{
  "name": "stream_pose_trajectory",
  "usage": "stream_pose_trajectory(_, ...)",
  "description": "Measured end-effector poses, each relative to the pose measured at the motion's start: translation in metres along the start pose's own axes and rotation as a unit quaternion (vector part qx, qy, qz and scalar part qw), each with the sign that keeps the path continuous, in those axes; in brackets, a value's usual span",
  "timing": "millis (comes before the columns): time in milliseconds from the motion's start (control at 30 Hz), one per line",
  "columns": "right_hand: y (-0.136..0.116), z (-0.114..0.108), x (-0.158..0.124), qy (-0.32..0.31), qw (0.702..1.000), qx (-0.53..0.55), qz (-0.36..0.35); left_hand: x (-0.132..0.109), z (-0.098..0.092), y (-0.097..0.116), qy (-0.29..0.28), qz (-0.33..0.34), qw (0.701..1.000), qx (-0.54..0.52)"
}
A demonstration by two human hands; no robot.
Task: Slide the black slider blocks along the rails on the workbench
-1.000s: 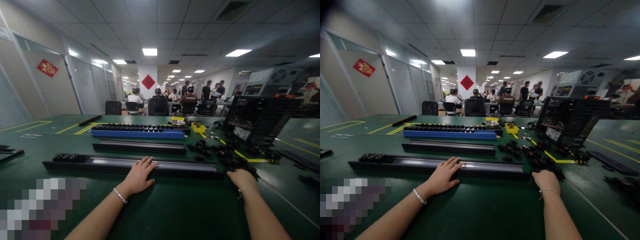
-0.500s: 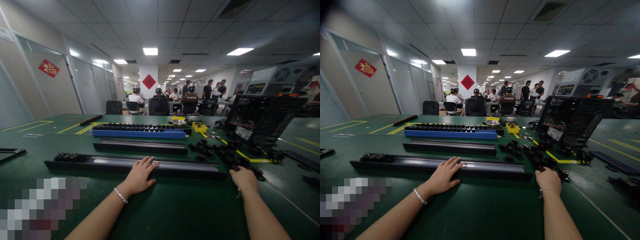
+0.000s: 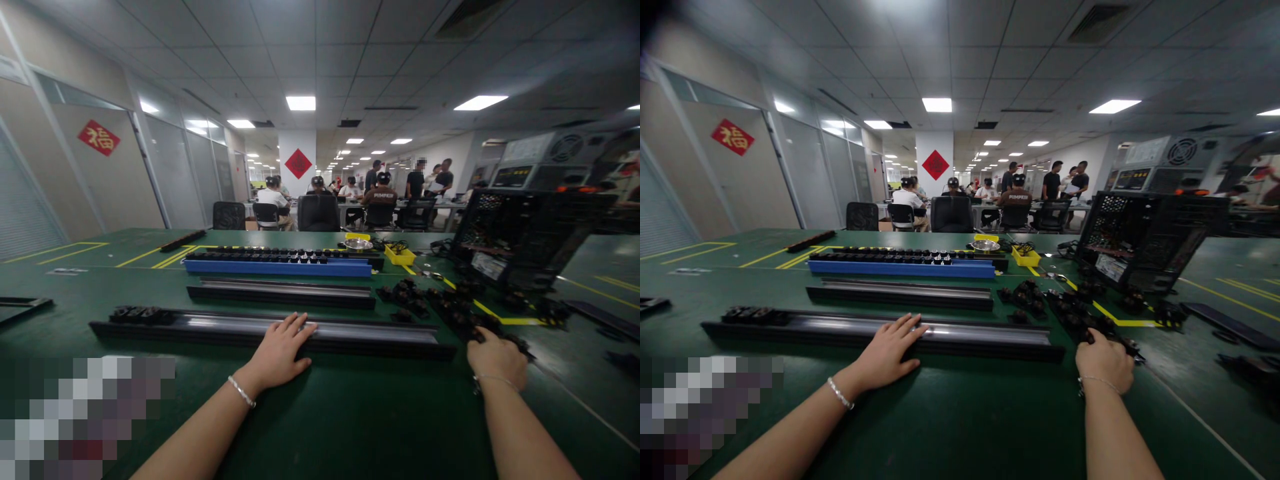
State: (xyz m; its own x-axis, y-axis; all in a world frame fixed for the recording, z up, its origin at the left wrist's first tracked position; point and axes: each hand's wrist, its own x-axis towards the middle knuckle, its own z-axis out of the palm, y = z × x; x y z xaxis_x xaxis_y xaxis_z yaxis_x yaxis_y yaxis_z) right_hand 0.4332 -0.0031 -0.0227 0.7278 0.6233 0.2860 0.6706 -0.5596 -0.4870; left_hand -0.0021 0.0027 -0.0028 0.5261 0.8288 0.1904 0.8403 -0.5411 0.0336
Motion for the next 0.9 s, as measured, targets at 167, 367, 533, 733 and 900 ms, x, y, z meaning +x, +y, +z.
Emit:
stream_pose_trajectory(167, -0.005, -0.003, -0.004, 0.025, 0.999, 0.021, 0.007, -0.001, 0.0, 0.0, 0.006, 0.0, 1.0, -0.012)
stream_pose_trajectory(367, -0.04, -0.006, -0.018, 0.07, 0.992, 0.01, -0.104, -0.001, -0.001, -0.007, 0.062, -0.015, 0.997, -0.042)
stream_pose_trajectory(533, -0.081, 0.005, -0.052, 0.006, 0.942, 0.006, -0.336, -0.003, -0.008, -0.031, 0.179, -0.156, 0.971, 0.018)
stream_pose_trajectory(733, -0.096, 0.008, -0.072, -0.112, 0.927, -0.068, -0.353, -0.024, -0.023, -0.096, 0.185, -0.435, 0.88, 0.05)
stream_pose_trajectory(900, -0.099, 0.002, -0.072, -0.12, 0.929, -0.075, -0.343, -0.053, -0.039, -0.164, 0.152, -0.533, 0.83, 0.055)
